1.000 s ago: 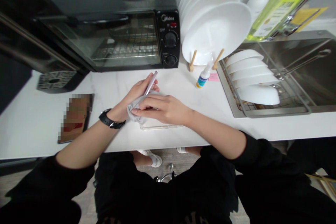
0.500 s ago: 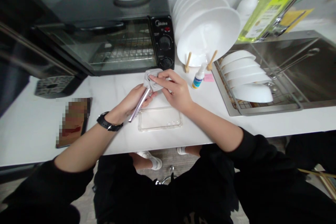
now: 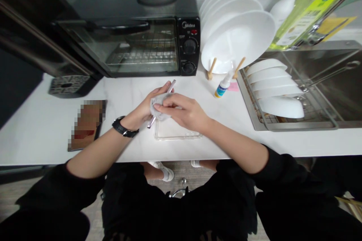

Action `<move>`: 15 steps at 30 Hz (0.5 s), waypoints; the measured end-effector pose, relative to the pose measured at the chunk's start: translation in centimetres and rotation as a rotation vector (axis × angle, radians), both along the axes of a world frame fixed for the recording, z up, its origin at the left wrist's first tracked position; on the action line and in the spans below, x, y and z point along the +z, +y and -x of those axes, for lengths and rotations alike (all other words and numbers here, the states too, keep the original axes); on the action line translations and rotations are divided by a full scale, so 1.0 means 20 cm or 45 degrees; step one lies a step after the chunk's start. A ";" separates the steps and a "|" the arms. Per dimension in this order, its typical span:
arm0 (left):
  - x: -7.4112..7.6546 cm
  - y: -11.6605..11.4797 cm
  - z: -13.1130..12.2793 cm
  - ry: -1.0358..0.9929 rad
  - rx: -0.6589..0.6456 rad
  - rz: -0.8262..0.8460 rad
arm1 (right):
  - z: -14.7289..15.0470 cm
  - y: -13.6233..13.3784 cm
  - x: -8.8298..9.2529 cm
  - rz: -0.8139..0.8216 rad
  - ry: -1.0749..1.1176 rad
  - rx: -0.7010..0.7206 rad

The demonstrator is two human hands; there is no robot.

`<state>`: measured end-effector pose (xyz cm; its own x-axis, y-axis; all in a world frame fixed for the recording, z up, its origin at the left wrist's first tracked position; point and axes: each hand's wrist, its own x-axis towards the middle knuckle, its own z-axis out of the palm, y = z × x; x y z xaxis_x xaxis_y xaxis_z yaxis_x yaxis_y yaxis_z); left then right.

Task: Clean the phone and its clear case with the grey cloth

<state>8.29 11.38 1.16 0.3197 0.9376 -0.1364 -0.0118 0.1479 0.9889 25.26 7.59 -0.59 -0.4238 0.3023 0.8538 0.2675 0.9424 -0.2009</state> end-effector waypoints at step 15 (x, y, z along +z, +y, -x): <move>-0.01 0.00 0.01 0.006 0.003 -0.051 | 0.00 0.02 0.00 0.108 0.083 -0.005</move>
